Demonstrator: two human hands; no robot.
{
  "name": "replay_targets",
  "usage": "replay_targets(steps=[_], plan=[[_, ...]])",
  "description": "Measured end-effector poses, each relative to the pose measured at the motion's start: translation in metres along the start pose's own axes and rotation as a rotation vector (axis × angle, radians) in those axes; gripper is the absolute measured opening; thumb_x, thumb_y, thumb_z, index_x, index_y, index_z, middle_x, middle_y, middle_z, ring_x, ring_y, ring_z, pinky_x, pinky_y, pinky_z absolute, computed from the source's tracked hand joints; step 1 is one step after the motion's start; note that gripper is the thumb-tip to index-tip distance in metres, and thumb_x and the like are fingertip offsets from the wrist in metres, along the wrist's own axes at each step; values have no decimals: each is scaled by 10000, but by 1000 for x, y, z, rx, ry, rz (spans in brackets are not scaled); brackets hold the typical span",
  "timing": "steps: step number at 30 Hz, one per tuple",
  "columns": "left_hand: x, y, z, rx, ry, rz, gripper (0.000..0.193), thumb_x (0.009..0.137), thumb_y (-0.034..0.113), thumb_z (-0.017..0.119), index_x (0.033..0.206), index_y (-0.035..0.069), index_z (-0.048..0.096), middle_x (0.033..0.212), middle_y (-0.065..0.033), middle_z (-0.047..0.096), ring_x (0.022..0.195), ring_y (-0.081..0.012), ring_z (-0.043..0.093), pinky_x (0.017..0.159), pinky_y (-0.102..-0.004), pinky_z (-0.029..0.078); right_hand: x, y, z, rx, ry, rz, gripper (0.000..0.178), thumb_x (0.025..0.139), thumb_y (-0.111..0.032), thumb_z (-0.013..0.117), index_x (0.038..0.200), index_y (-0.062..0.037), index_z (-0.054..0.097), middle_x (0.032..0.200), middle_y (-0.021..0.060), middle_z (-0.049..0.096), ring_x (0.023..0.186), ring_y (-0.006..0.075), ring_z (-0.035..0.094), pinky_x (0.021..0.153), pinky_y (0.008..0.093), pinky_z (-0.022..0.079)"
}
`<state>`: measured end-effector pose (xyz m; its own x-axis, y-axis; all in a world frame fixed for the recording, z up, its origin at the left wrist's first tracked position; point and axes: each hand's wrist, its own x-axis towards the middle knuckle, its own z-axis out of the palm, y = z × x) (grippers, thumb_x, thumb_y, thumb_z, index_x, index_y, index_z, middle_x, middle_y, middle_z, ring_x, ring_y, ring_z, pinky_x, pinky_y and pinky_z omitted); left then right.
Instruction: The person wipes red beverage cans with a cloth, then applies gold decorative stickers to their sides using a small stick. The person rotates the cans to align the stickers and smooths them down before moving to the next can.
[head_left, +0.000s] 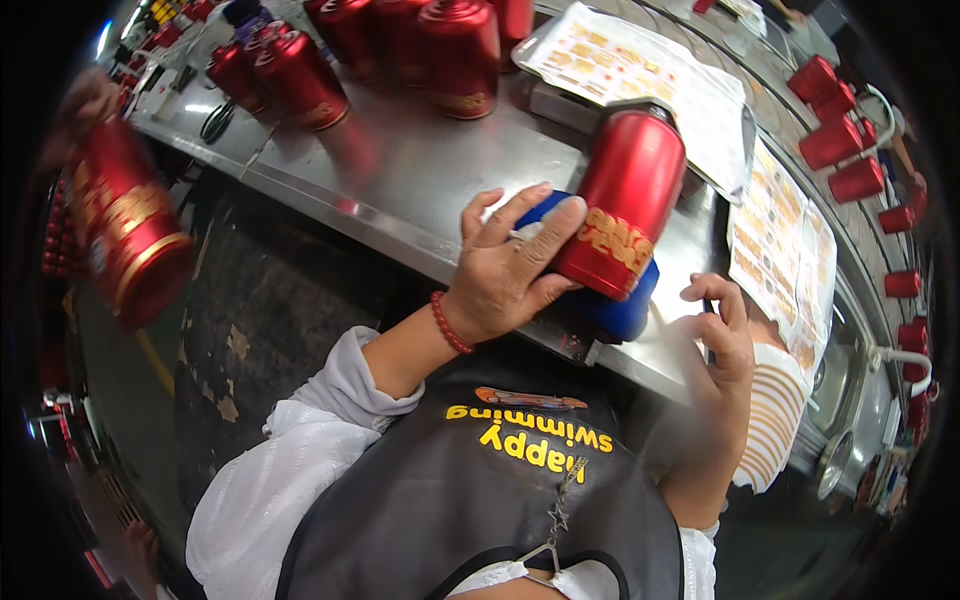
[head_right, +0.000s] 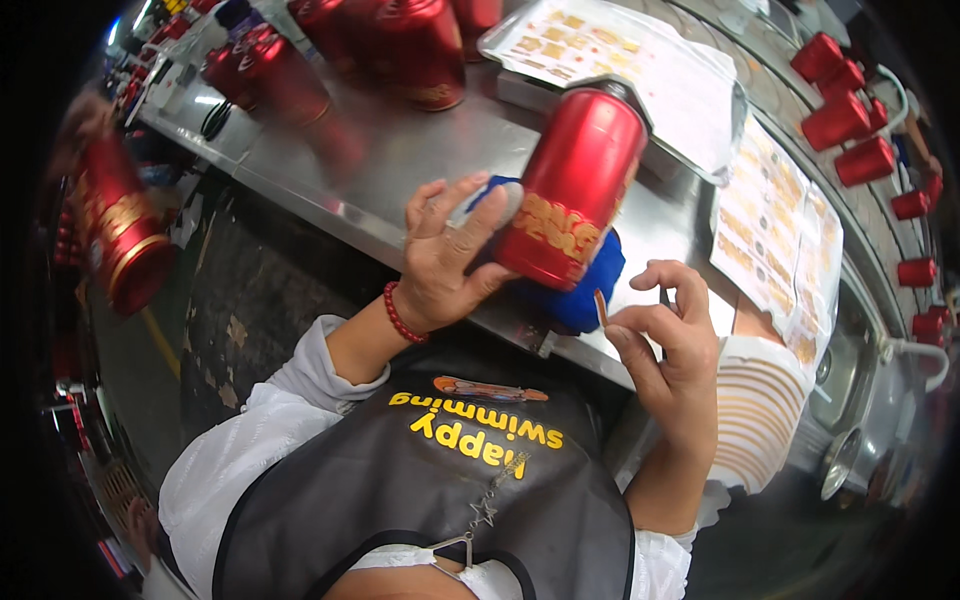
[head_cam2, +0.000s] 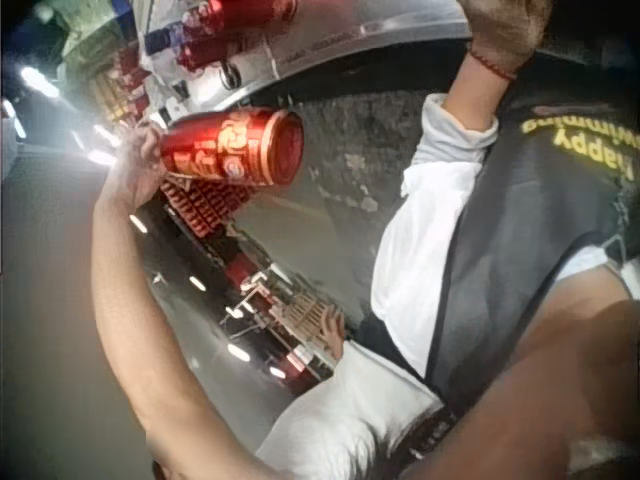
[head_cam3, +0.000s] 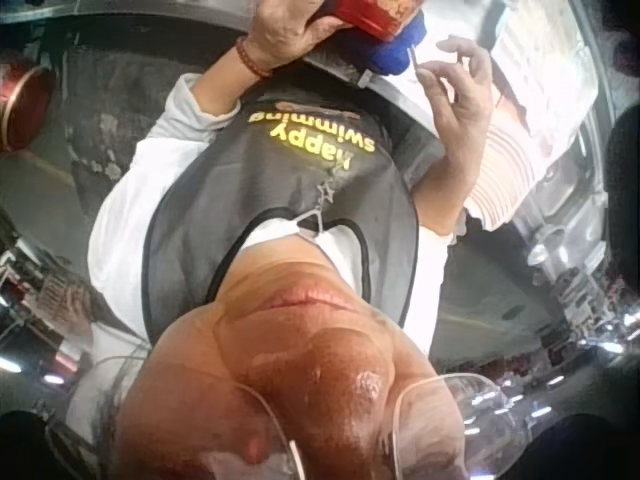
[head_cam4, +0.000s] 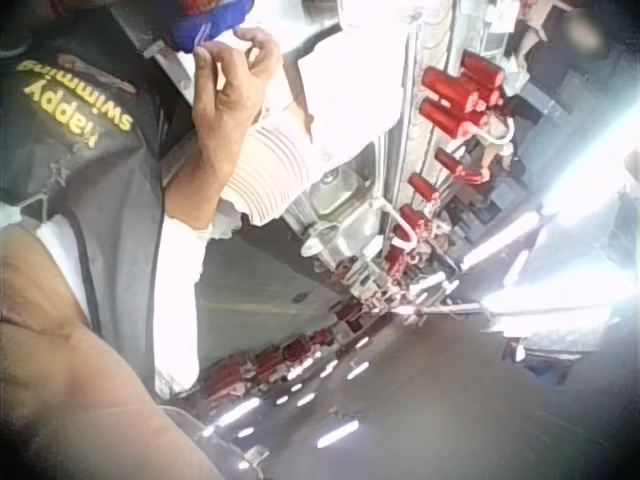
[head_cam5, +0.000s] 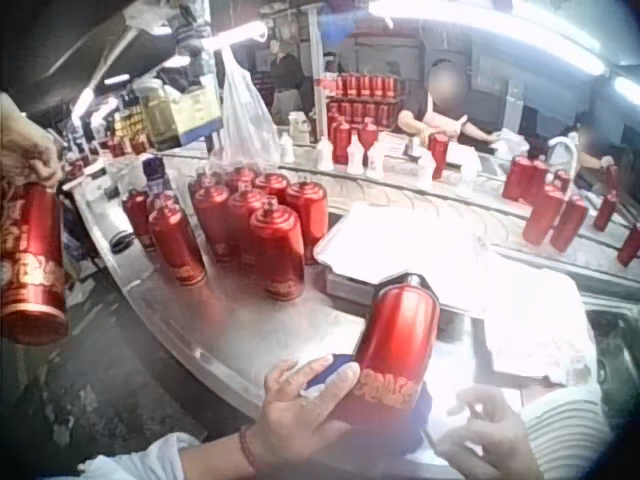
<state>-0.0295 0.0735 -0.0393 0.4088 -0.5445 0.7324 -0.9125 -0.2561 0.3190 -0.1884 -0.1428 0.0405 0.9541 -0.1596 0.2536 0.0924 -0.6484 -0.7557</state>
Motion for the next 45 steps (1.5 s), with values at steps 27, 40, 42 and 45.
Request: replay_targets(steps=[27,40,42,45], plan=[[-82,-39,-66,-1160,430,-828,435,1033,282,538,1385,31,492,1321,-133,605,1159,-231,623,976,-376,529,7,43,18,10,6,-14,97,980,-41,543,903,9,572,1127,126,528,979,236,516,871,303,415],[-6,-57,-180,-1567,259,-635,940,934,720,424,1542,24,250,1489,-277,405,1331,-406,493,1073,-557,447,-11,86,35,-415,86,168,436,980,-87,559,1395,18,477,1349,260,522,1256,422,487,1075,450,367],[-1,-59,-179,-1561,232,-662,934,939,711,430,1540,19,249,1491,-276,401,1335,-403,489,1075,-552,448,-13,88,30,-410,122,166,476,999,-124,551,1444,7,446,1403,263,511,1293,409,494,1082,441,378],[-2,-65,-169,-1531,269,-684,818,961,624,492,1467,-6,366,1354,-242,553,1205,-348,604,1009,-496,514,-15,104,14,-432,171,108,433,1015,-169,552,1410,-7,478,1383,249,545,1266,379,547,1043,423,429]])
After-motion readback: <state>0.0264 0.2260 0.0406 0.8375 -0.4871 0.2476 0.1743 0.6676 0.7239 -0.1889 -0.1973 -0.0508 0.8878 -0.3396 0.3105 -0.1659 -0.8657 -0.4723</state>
